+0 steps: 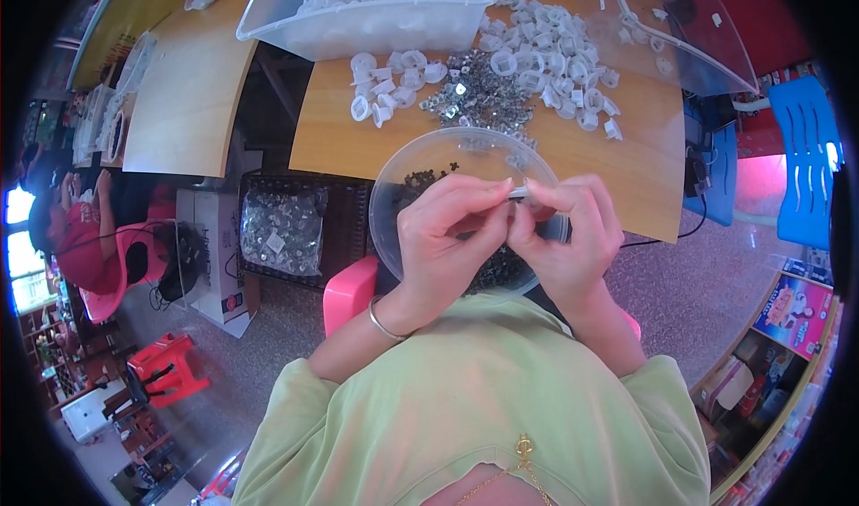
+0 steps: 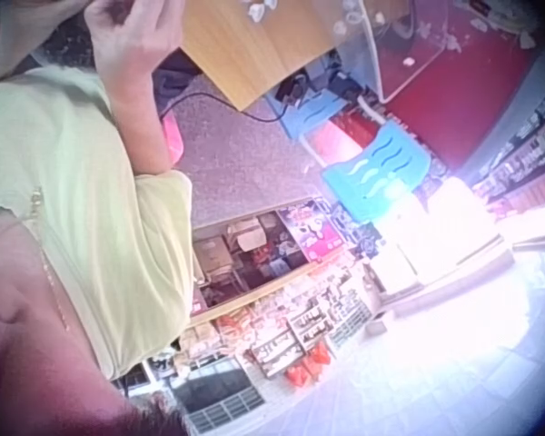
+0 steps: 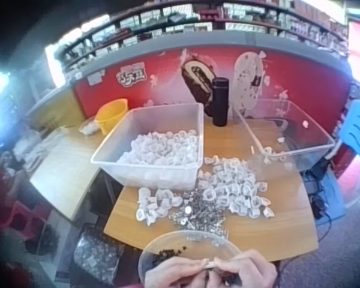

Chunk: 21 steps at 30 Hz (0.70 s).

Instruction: The person assembles components by picking up plastic casings and inserting small black parts into them by hand, also taking plastic casings from a container.

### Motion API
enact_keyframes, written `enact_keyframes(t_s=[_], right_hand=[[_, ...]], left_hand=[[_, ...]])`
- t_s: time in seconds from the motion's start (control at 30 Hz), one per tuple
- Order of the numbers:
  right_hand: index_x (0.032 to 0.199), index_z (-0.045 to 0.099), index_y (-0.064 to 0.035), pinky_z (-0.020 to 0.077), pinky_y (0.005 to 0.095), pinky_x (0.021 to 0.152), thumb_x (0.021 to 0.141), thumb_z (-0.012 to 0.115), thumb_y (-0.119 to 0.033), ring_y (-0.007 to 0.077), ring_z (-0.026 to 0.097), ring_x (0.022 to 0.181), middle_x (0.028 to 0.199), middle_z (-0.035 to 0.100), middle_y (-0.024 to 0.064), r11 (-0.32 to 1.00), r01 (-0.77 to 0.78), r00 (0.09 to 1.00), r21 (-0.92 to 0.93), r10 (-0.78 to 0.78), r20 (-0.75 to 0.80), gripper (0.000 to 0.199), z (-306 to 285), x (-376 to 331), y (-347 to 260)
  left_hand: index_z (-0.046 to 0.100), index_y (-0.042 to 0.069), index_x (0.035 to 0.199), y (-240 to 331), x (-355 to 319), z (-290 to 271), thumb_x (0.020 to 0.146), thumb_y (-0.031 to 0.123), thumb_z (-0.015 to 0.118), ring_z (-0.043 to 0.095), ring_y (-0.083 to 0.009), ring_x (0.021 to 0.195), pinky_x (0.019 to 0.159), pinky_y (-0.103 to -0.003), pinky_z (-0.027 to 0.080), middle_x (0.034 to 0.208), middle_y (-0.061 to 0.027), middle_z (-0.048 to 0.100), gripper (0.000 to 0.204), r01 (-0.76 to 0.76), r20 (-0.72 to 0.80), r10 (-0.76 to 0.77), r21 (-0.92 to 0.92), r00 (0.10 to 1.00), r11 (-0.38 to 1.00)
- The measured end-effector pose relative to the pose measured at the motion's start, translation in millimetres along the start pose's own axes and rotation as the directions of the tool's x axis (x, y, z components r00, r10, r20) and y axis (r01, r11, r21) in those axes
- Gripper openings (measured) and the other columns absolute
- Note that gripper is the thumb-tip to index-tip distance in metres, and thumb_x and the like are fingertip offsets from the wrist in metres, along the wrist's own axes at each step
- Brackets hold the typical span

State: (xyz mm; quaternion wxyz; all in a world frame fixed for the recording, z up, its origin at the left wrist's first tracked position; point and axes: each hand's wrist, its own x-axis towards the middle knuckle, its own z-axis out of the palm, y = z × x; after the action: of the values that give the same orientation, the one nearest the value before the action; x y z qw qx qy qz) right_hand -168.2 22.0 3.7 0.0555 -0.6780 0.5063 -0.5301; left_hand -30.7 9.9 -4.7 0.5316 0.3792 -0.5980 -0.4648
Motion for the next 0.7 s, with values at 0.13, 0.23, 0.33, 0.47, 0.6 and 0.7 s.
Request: enact_keyframes(t_s=[0.13, 0.23, 0.33, 0.47, 0.6, 0.7], right_hand=[[0.086, 0.061, -0.0027, 0.0483, 0.0218, 0.047, 0.066, 0.072, 0.002, 0.0105, 0.057, 0.056, 0.071, 0.055, 0.0047, 1.000, -0.004, 1.000, 0.030, 0.004, -0.009, 0.023, 2.0, 0.6, 3.0], [0.088, 0.062, -0.0028, 0.0491, 0.0217, 0.048, 0.067, 0.071, 0.004, 0.0105, 0.057, 0.058, 0.074, 0.056, 0.0055, 0.997, -0.007, 1.000, 0.073, 0.006, 0.018, 0.024, 1.8, 2.7, 3.4], [0.091, 0.063, -0.0031, 0.0501, 0.0216, 0.051, 0.068, 0.070, 0.006, 0.0106, 0.058, 0.061, 0.077, 0.057, 0.0060, 0.978, -0.079, 0.996, 0.191, 0.068, 0.062, 0.025, -1.2, 4.6, 3.1], [0.093, 0.063, -0.0029, 0.0510, 0.0224, 0.056, 0.070, 0.069, 0.006, 0.0116, 0.060, 0.065, 0.080, 0.058, 0.0067, 0.943, -0.170, 0.983, 0.288, 0.141, 0.116, 0.025, -2.1, 2.8, 3.5], [0.094, 0.062, -0.0007, 0.0511, 0.0227, 0.061, 0.074, 0.067, 0.005, 0.0115, 0.062, 0.070, 0.084, 0.059, 0.0068, 0.867, -0.343, 0.938, 0.363, 0.295, 0.180, 0.022, -1.4, -2.9, 4.9], [0.095, 0.060, 0.0016, 0.0504, 0.0219, 0.065, 0.077, 0.065, 0.004, 0.0103, 0.061, 0.073, 0.084, 0.060, 0.0054, 0.780, -0.453, 0.892, 0.432, 0.391, 0.228, 0.019, -2.3, -3.5, 4.4]], left_hand=[[0.065, -0.002, 0.097, -3.3, -0.4, 0.1, 0.076, -0.010, 0.063, 0.062, -0.0108, 0.079, 0.067, -0.020, 0.054, 0.092, -0.0091, 0.062, 0.023, -0.013, 0.008, 0.013, 0.019, 1.000, 1.000], [0.064, -0.002, 0.098, -2.5, -2.3, 1.6, 0.077, -0.010, 0.062, 0.062, -0.0117, 0.080, 0.068, -0.020, 0.054, 0.092, -0.0087, 0.060, 0.022, 0.059, -0.027, -0.062, -0.075, 0.998, 0.995], [0.063, -0.003, 0.099, -0.5, -1.9, 0.6, 0.078, -0.011, 0.060, 0.063, -0.0129, 0.082, 0.070, -0.021, 0.054, 0.092, -0.0080, 0.058, 0.022, 0.110, -0.040, -0.123, -0.237, 0.992, 0.965], [0.061, -0.006, 0.099, 0.6, 1.3, -3.8, 0.081, -0.012, 0.055, 0.063, -0.0160, 0.088, 0.075, -0.026, 0.056, 0.098, -0.0092, 0.057, 0.020, 0.127, 0.002, -0.128, -0.173, 0.992, 0.977], [0.061, -0.006, 0.103, 0.5, 0.3, -6.2, 0.082, -0.011, 0.054, 0.063, -0.0170, 0.087, 0.075, -0.025, 0.056, 0.103, -0.0107, 0.056, 0.022, 0.157, 0.027, -0.155, -0.180, 0.988, 0.971], [0.060, -0.006, 0.106, 1.4, 1.4, -7.5, 0.084, -0.009, 0.053, 0.063, -0.0179, 0.088, 0.076, -0.025, 0.056, 0.105, -0.0111, 0.055, 0.024, 0.214, 0.060, -0.206, -0.213, 0.977, 0.953]])
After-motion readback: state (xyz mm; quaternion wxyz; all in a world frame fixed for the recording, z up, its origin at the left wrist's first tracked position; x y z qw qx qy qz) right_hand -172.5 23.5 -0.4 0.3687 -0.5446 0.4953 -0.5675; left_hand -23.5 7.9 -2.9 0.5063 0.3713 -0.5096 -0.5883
